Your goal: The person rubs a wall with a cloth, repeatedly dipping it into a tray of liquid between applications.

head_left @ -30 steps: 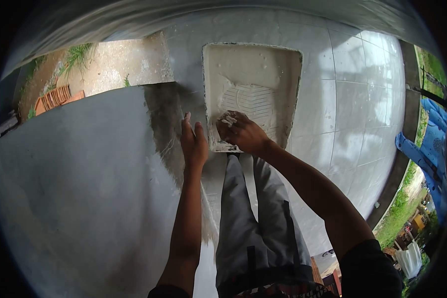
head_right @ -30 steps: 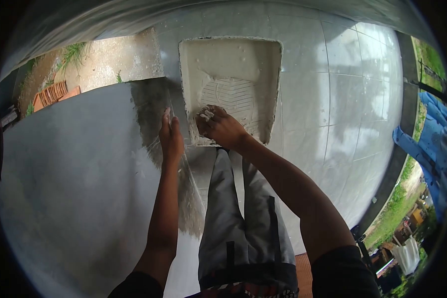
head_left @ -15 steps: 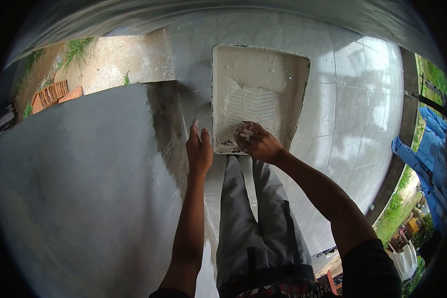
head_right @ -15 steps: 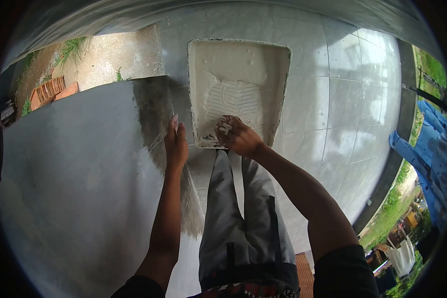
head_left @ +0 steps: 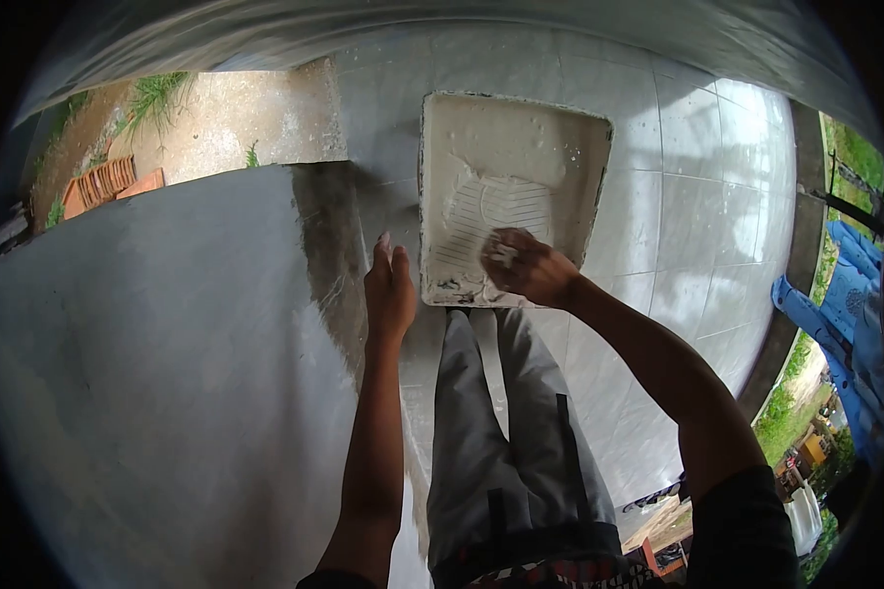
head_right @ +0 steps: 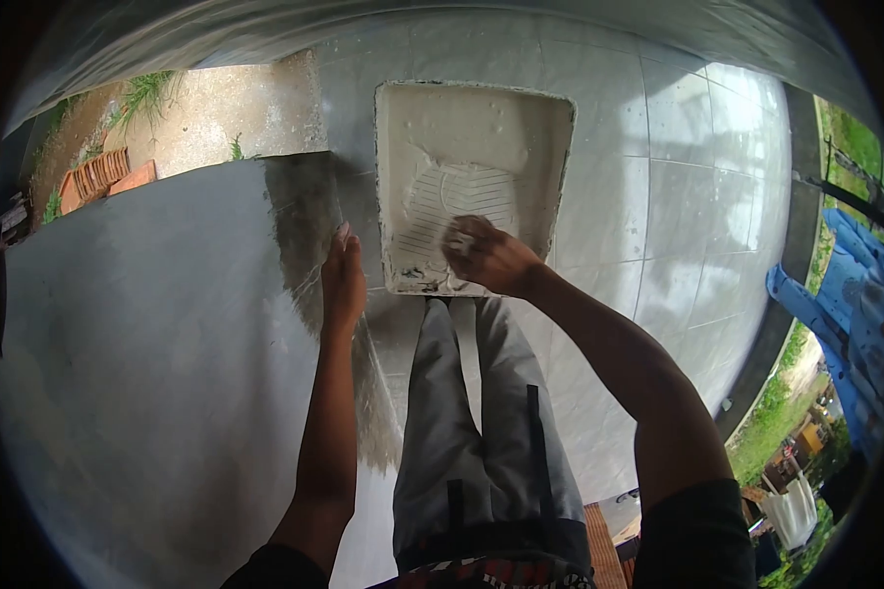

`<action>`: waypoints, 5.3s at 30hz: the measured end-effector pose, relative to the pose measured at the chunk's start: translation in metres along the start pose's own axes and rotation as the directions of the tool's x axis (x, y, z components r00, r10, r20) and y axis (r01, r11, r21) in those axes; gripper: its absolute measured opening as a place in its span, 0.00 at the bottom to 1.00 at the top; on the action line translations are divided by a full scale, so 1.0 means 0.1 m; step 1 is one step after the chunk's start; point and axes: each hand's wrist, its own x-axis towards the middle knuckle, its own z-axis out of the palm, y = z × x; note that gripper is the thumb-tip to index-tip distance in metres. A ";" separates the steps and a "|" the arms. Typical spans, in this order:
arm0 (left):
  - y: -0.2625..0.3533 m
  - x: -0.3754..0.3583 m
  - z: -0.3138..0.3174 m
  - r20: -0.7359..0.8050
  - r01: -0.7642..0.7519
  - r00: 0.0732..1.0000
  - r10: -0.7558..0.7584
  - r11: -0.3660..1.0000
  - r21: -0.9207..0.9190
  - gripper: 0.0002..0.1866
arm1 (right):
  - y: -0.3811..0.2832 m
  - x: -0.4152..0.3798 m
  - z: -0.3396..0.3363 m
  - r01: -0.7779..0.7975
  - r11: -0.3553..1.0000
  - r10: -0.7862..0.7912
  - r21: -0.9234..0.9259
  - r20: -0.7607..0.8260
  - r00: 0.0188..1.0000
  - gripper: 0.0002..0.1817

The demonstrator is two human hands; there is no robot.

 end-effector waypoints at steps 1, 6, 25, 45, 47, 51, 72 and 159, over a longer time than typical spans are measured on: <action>0.00 -0.01 0.02 -0.007 0.002 1.000 -0.002 1.000 -0.017 0.32 | -0.01 0.18 0.00 0.030 0.998 -0.029 -0.060 0.008 1.000 0.20; 0.07 -0.08 0.08 0.021 0.016 1.000 -0.017 0.999 0.034 0.32 | 0.08 0.31 0.42 0.073 0.996 -0.070 -0.057 0.061 0.996 0.19; 0.76 -0.82 -0.24 -0.031 -0.147 0.988 0.149 0.988 0.055 0.32 | -0.58 -0.23 -0.77 0.166 -0.684 0.688 0.711 0.552 0.471 0.26; 2.58 -1.52 -1.68 -0.518 -0.650 0.540 0.663 0.719 0.244 0.26 | -0.70 1.90 -2.64 0.319 -0.608 0.509 0.727 0.048 0.859 0.29; 2.93 -1.92 -1.82 -0.561 -0.622 0.431 0.707 0.683 0.383 0.27 | -0.92 1.97 -3.08 0.307 -0.640 0.449 0.705 0.018 0.893 0.30; 3.15 -2.14 -1.76 -0.604 -0.643 0.183 0.776 0.559 0.523 0.32 | -0.87 2.25 -3.24 0.290 -0.692 0.334 0.661 -0.063 0.940 0.29; 3.76 -4.02 -2.38 -0.426 -0.255 -0.421 0.801 0.346 0.903 0.31 | -3.12 4.04 -6.68 0.821 0.426 -0.505 -0.379 -0.853 -0.131 0.37; 3.31 -3.99 -2.15 -0.653 -0.534 -0.385 0.652 0.419 0.734 0.39 | -3.04 4.19 -6.42 0.594 0.633 -0.694 -0.496 -0.704 0.151 0.43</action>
